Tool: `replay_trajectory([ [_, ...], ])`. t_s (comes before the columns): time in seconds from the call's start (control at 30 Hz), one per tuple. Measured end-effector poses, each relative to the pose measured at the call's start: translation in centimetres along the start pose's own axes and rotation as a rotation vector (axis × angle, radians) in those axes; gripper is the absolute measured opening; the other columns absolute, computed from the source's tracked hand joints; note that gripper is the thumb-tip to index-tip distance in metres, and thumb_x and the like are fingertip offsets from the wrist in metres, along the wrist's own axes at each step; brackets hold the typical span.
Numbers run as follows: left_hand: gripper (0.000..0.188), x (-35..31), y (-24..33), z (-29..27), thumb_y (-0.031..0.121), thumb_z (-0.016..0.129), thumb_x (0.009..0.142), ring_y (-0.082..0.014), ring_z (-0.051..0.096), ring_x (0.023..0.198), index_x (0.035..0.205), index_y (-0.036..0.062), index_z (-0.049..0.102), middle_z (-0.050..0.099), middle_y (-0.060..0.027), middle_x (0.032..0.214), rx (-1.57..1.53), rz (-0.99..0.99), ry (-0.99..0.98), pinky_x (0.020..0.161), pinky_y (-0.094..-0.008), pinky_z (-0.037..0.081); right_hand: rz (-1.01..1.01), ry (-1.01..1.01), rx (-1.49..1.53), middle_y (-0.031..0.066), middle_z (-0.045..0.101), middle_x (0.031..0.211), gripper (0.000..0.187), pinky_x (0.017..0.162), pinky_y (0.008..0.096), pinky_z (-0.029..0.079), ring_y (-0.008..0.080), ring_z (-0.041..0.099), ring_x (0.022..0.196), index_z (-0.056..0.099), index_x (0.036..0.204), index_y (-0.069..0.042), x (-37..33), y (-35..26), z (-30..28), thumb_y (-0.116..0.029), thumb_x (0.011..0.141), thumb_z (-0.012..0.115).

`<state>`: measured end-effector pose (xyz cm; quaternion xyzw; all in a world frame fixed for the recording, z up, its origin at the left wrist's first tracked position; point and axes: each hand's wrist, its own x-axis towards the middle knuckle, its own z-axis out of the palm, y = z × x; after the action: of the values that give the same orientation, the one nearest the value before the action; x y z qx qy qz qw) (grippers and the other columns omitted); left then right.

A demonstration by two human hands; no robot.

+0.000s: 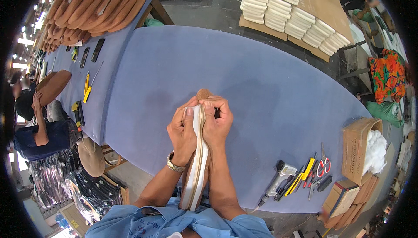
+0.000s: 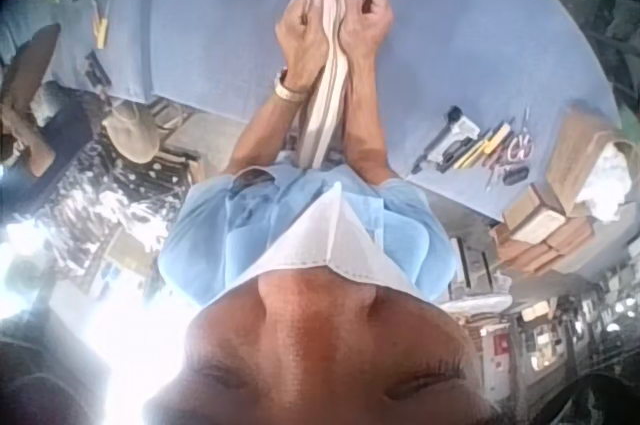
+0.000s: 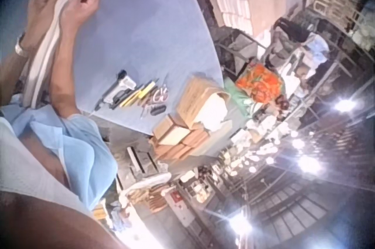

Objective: The person wraps a brown fabric cover around a white foam cushion, trims excess fabric with a utility knife, and secures the edges using a staple gun. The finished cushion is placed on a stack of similar items.

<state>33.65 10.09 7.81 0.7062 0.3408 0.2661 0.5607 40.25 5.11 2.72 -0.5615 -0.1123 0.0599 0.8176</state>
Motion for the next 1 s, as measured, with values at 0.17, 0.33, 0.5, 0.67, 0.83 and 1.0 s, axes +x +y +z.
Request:
replay_trajectory([
  [0.17, 0.04, 2.0, -2.5, -1.5, 0.022, 0.045, 0.112, -0.0266, 0.063, 0.126, 0.124, -0.0093, 0.068, 0.067, -0.0208, 0.135, -0.514, -0.101, -0.16, 0.109, -0.0391, 0.048, -0.024, 0.013, -0.011, 0.0092, 0.073, 0.095, 0.016, 0.089, 0.0331, 0.051, 0.0168, 0.064, 0.094, 0.063, 0.092, -0.002, 0.7, -0.2, -0.5, -0.014, 0.102, 0.068],
  [0.33, 0.038, 5.0, -5.4, 1.1, 0.027, 0.052, 0.11, -0.0283, 0.059, 0.132, 0.128, -0.0011, 0.07, 0.064, -0.0209, 0.14, -0.481, -0.034, -0.281, 0.112, -0.0416, 0.046, 0.019, 0.019, -0.115, 0.01, 0.074, 0.097, 0.018, 0.09, 0.0342, 0.051, 0.0177, 0.064, 0.096, 0.063, 0.093, -0.002, 1.4, -1.1, -1.3, -0.016, 0.102, 0.068],
  [0.5, 0.032, 6.1, -5.6, 2.2, 0.023, 0.058, 0.108, -0.0304, 0.052, 0.142, 0.128, 0.0018, 0.071, 0.066, -0.0176, 0.139, -0.465, 0.005, -0.367, 0.115, -0.0408, 0.044, -0.016, 0.039, -0.121, 0.0098, 0.072, 0.095, 0.017, 0.094, 0.0355, 0.05, 0.0184, 0.063, 0.097, 0.062, 0.093, -0.003, 1.7, -1.0, -1.3, -0.016, 0.104, 0.066],
  [0.67, 0.033, 5.5, -4.0, 0.4, 0.019, 0.06, 0.106, -0.0336, 0.046, 0.146, 0.132, 0.0004, 0.067, 0.058, -0.0207, 0.149, -0.333, 0.052, -0.414, 0.118, -0.0448, 0.039, -0.041, 0.031, -0.047, 0.009, 0.071, 0.094, 0.016, 0.092, 0.0358, 0.05, 0.0194, 0.062, 0.094, 0.062, 0.092, -0.003, 0.6, -0.2, -1.4, -0.014, 0.103, 0.066],
  [0.83, 0.04, 1.1, -0.2, -0.6, 0.02, 0.065, 0.102, -0.0373, 0.049, 0.144, 0.136, -0.0014, 0.063, 0.049, -0.0226, 0.156, -0.091, 0.221, -0.23, 0.118, -0.0464, 0.039, -0.002, 0.025, -0.011, 0.0094, 0.071, 0.095, 0.014, 0.093, 0.0367, 0.05, 0.0199, 0.063, 0.096, 0.063, 0.091, -0.003, 0.6, -0.5, -0.6, -0.012, 0.102, 0.067],
  [1.0, 0.028, 0.5, -0.8, 0.3, 0.014, 0.055, 0.106, -0.0346, 0.057, 0.135, 0.122, -0.0031, 0.072, 0.068, -0.0206, 0.133, -0.076, 0.139, -0.044, 0.111, -0.0444, 0.046, -0.037, 0.0, 0.014, 0.0087, 0.071, 0.093, 0.017, 0.098, 0.0391, 0.048, 0.0202, 0.063, 0.099, 0.062, 0.09, -0.003, 1.0, -0.7, -0.7, -0.014, 0.102, 0.068],
])
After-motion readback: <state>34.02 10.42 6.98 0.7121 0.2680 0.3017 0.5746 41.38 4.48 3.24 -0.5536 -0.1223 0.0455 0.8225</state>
